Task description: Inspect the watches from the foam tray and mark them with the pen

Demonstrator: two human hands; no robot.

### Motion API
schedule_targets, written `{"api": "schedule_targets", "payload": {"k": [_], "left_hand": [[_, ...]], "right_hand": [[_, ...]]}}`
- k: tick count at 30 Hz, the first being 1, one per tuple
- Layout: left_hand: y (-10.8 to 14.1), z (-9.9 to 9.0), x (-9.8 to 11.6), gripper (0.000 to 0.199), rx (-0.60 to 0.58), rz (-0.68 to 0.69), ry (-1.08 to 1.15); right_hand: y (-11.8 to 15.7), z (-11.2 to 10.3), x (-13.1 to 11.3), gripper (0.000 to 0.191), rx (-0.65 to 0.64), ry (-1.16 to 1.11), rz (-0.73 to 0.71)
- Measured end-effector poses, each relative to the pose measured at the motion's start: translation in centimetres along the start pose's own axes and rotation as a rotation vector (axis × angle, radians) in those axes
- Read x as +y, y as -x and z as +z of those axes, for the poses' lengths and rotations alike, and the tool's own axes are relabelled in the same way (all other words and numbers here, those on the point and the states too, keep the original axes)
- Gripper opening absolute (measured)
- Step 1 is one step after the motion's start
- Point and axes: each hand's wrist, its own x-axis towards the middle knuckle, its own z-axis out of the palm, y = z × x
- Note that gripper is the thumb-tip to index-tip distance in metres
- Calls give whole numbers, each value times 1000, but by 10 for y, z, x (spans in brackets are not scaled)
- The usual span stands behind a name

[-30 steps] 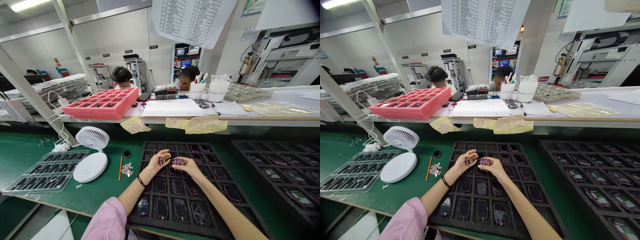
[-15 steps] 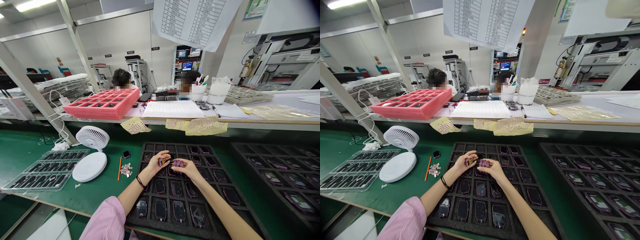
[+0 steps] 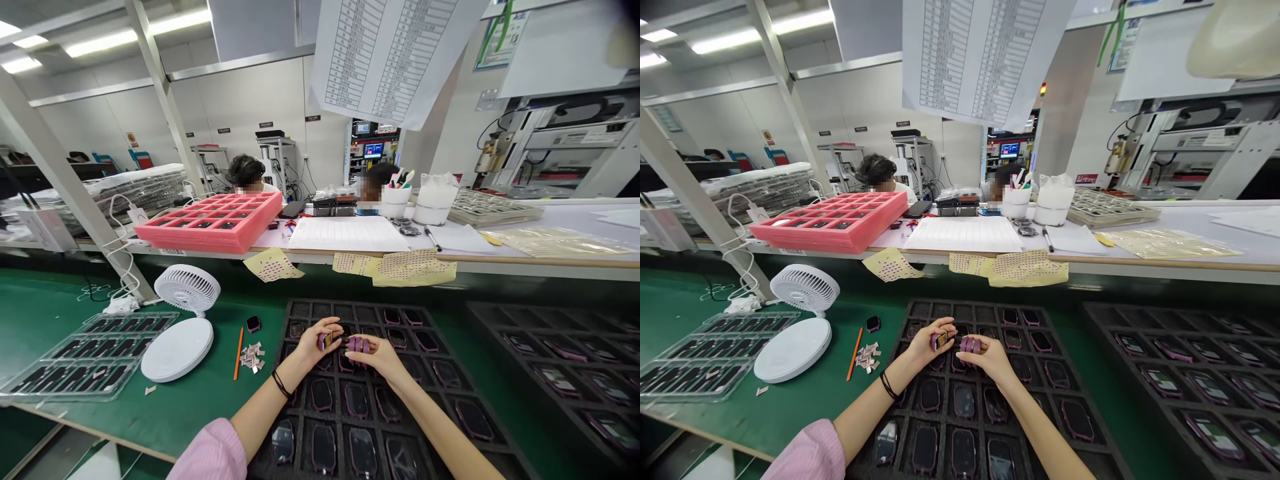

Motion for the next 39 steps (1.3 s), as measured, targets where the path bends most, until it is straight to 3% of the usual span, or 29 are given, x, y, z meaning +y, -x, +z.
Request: {"api": "schedule_targets", "payload": {"k": [9, 28, 33, 36, 39], "left_hand": [[1, 1, 1, 34, 1, 14, 0], [-2, -4, -2, 32, -26, 34, -51], [-5, -4, 4, 32, -28, 238, -248], [-14, -6, 21, 31, 43, 472, -526], [-26, -10, 42, 33, 78, 572, -678]], "right_hand": [[2, 1, -2, 38, -31, 41, -51], [-2, 0, 3, 48, 6, 4, -5], [-2, -1, 1, 49, -4, -5, -13], [-2, -5, -3, 49, 10, -14, -35], [-3, -10, -9, 47, 50, -44, -55]]}}
